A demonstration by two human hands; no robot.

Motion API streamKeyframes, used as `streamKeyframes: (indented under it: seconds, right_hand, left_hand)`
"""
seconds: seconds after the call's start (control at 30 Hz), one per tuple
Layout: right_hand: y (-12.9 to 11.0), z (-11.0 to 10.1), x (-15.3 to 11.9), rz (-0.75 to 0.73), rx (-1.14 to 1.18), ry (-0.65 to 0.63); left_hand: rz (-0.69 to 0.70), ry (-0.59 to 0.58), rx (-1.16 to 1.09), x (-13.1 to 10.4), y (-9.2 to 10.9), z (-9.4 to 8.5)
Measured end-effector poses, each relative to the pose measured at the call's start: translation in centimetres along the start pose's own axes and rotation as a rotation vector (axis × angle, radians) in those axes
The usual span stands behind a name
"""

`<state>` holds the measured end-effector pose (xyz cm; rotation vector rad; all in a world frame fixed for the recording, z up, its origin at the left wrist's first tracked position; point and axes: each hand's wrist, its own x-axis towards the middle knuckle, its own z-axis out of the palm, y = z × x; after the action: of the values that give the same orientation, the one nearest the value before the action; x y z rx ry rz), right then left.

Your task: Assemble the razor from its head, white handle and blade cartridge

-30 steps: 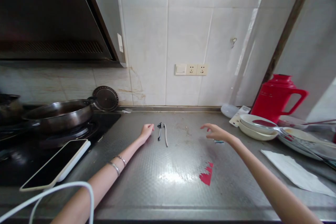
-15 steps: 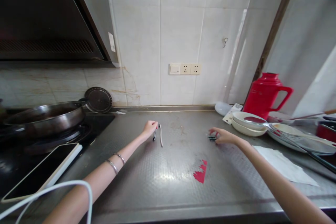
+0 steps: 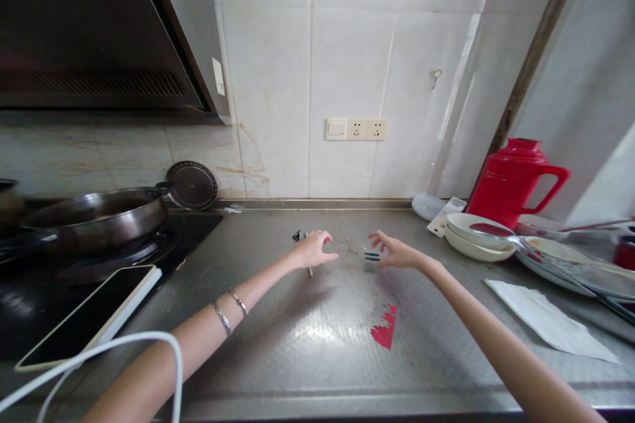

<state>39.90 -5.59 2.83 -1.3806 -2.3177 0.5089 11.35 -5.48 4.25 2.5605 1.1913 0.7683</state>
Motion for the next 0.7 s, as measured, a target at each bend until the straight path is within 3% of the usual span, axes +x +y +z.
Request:
streamKeyframes:
  seconds: [0.13,0.3,0.47,0.7]
  right_hand:
    - [-4.5,1.7,1.6,-0.16,-0.021,-0.048]
    - [-7.7,3.1,2.4,-0.254,-0.037,-0.048]
    - [-8.6,3.7,3.0,-0.27,-0.033,-0.061]
    - [-7.5,4.5,3.9,-0.244,0.046,-0.013]
  left_hand:
    - [0.058,-0.08,0.2,-0.3,1.7,0.6]
    - [0.049,-0.145,0.275,-0.3,1.8,0.7]
    - [0.035,-0.181,0.302,-0.3,0.7,0.5]
    - [-0.036,-0.215,0.238,0.6,-1.2,0.9]
